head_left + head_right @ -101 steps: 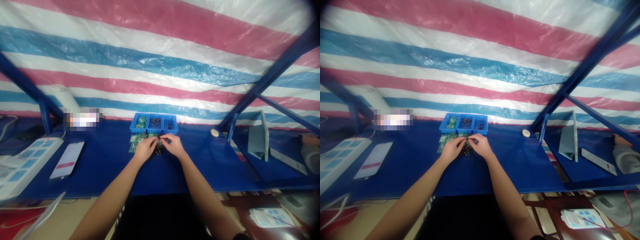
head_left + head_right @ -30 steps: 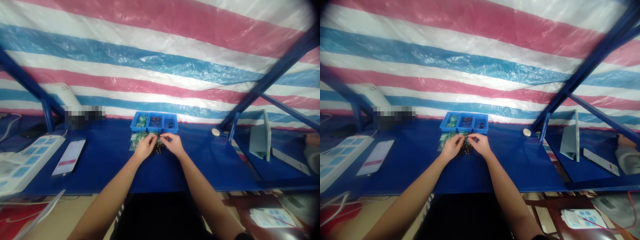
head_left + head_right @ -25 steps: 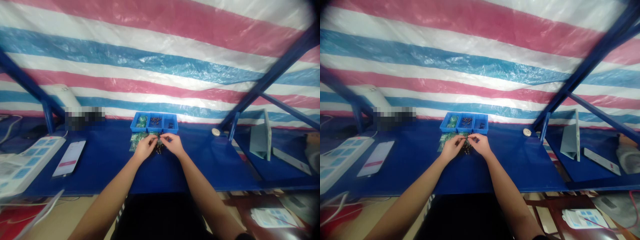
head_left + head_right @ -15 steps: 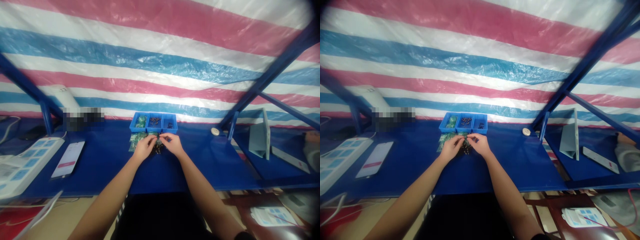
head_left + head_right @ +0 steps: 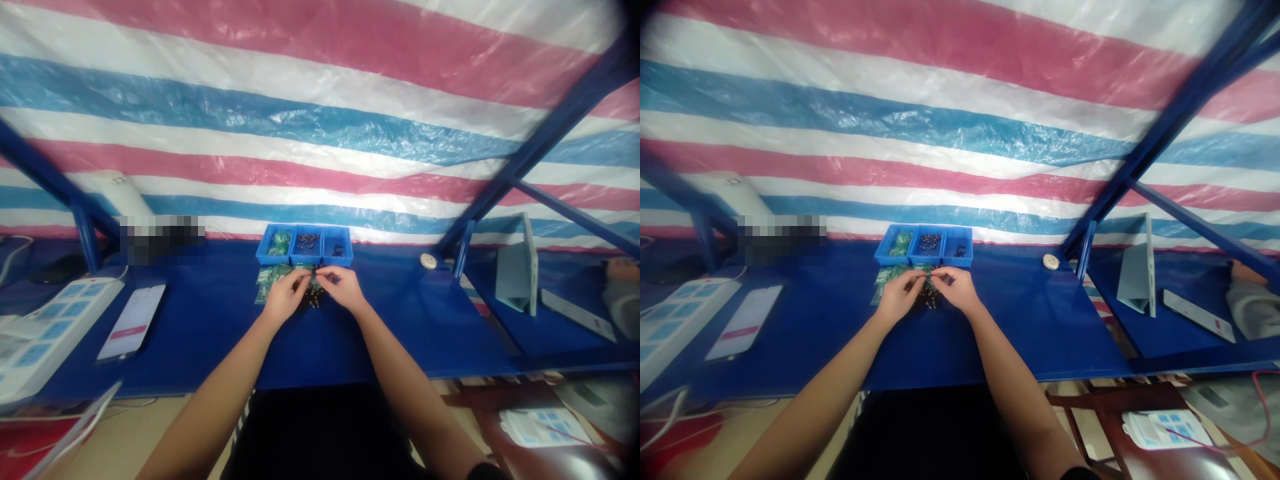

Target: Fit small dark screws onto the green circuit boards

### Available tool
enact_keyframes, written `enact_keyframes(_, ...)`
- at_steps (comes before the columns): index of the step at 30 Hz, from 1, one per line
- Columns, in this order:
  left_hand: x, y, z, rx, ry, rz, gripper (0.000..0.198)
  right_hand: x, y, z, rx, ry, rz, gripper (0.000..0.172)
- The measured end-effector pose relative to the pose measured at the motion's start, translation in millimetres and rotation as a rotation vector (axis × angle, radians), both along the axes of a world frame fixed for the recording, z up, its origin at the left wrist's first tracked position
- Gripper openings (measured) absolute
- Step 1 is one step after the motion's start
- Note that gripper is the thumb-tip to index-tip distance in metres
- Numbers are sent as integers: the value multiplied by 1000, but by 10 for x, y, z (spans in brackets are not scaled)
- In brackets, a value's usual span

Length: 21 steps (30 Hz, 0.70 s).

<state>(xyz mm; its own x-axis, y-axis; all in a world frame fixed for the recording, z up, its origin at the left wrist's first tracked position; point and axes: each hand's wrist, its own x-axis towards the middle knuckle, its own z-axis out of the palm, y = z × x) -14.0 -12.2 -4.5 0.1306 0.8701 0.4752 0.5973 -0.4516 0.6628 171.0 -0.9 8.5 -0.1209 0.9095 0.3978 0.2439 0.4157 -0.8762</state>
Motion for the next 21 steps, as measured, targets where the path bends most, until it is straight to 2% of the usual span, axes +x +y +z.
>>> enact_keyframes(7, -6, -12, 7, -83, -20, -31, 25, -7, 5, -27, 6, -19, 21, 21)
enact_keyframes(13, -1, -5, -3, -37, -25, -20, 26, -1, 1, -16, 14, -11, 12, 19)
enact_keyframes(21, 2, 1, -8, -79, -6, -12, 27, -1, -8, -1, 0, -15, 19, 22)
